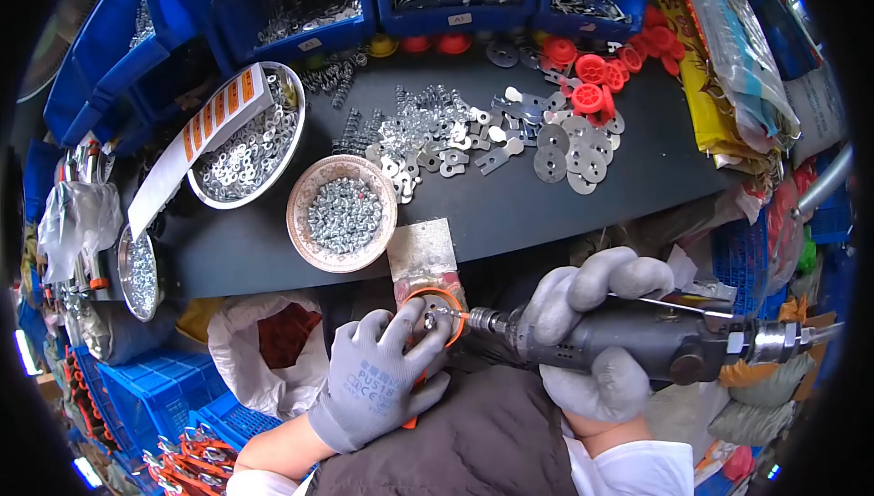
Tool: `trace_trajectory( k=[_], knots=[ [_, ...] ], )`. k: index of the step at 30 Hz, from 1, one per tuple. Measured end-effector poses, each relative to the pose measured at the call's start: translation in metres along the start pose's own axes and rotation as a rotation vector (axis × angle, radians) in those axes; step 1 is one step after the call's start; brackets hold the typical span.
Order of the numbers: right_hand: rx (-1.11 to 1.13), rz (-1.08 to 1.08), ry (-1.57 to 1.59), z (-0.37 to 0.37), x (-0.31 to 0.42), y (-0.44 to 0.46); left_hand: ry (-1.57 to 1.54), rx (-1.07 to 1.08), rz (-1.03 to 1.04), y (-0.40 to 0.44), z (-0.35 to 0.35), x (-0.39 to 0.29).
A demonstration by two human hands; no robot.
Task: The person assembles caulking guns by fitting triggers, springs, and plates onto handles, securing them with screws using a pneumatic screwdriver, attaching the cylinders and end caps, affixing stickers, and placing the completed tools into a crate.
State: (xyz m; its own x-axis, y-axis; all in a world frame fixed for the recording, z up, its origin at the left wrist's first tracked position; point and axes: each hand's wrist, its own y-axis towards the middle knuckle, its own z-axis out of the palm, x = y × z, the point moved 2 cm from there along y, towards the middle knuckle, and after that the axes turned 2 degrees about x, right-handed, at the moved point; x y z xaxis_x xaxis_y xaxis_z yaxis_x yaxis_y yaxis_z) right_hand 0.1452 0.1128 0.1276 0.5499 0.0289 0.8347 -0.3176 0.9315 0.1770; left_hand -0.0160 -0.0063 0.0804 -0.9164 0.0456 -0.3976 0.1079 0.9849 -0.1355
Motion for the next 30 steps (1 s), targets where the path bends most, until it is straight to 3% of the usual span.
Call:
trace_trajectory(
  k=[16, 22, 25, 30],
  knots=[
    [0.063, 0.129, -0.03, 0.009, -0.02, -0.003, -0.012, 0.015, 0.021, 0.0, 0.003, 0.004],
    [0.344, 0.085, -0.097, 0.01, -0.017, -0.002, -0.013, -0.005, 0.031, -0.001, 0.006, 0.005],
    [0.399, 0.008, -0.193, 0.012, -0.022, -0.003, -0.019, -0.022, 0.036, -0.001, 0.007, 0.004],
    [0.42, 0.122, -0.253, 0.027, -0.022, 0.002, -0.029, -0.042, 0.037, -0.003, 0.006, 0.005]
  ],
)
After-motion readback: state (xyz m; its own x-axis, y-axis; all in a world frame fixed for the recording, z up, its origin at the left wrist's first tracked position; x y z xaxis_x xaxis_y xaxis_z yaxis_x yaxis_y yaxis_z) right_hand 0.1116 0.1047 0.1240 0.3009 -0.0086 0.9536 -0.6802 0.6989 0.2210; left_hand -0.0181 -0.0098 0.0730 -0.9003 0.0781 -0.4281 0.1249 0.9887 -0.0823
